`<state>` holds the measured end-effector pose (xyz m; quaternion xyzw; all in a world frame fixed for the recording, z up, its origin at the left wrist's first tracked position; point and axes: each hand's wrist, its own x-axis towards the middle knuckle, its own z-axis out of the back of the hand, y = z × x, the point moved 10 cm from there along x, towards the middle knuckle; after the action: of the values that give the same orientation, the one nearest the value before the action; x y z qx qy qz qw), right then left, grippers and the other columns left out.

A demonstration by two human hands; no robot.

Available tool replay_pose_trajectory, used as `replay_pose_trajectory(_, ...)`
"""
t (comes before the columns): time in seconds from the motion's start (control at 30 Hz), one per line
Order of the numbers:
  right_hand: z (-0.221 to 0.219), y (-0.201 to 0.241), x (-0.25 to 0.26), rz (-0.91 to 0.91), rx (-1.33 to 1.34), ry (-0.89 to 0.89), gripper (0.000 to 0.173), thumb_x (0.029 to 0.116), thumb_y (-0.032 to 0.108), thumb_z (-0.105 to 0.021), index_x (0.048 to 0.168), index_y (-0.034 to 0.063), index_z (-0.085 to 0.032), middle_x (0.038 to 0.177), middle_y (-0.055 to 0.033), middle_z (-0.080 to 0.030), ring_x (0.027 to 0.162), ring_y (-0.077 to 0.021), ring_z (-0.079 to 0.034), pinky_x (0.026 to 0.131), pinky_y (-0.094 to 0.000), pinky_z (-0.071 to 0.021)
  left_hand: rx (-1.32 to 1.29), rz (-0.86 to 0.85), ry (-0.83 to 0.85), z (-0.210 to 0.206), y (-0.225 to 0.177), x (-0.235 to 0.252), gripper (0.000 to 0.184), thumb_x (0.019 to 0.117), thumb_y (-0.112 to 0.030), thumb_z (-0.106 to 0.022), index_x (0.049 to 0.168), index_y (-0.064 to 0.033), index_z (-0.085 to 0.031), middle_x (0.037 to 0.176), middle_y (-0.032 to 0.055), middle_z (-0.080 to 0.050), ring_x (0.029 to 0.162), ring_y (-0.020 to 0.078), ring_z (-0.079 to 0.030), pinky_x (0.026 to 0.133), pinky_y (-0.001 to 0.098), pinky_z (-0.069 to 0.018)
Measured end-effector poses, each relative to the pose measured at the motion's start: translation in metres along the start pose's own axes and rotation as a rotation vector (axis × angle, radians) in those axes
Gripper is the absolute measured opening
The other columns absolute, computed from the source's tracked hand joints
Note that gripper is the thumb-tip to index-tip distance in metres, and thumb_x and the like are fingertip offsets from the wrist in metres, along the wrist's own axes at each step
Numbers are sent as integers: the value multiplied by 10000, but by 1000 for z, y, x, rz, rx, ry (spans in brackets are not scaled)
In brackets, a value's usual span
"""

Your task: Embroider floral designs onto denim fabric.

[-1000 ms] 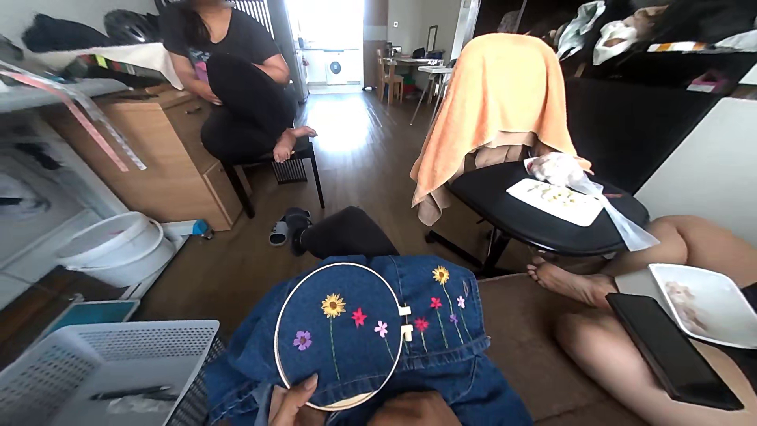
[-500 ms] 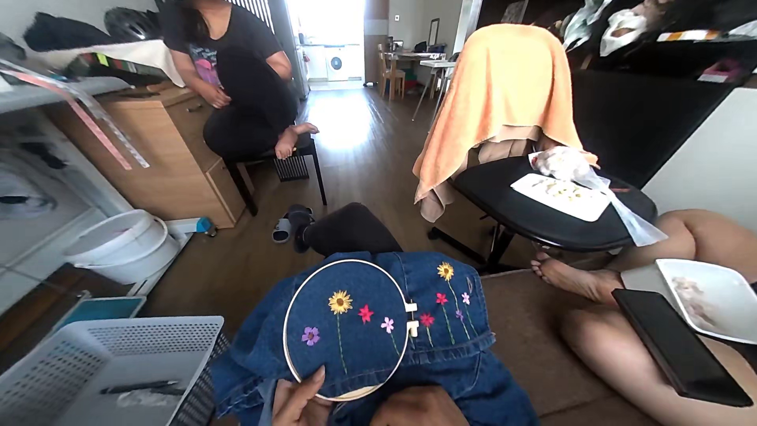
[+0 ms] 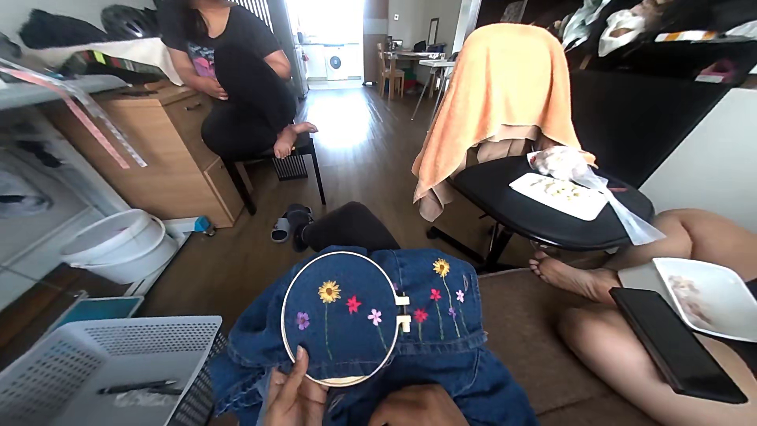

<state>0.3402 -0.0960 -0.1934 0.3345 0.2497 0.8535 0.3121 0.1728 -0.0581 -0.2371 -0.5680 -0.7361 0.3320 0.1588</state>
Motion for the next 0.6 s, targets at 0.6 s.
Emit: replay_pose_trajectory(0.6, 36, 5, -10, -58, 52, -327, 167, 977, 144, -664, 951, 2, -749, 777, -107, -714, 679, -135, -673, 656, -248, -565, -87, 60, -8, 6, -6, 8, 362, 1123, -152, -209, 1142, -93, -566, 969, 26, -780, 874, 128, -768, 756, 318, -655)
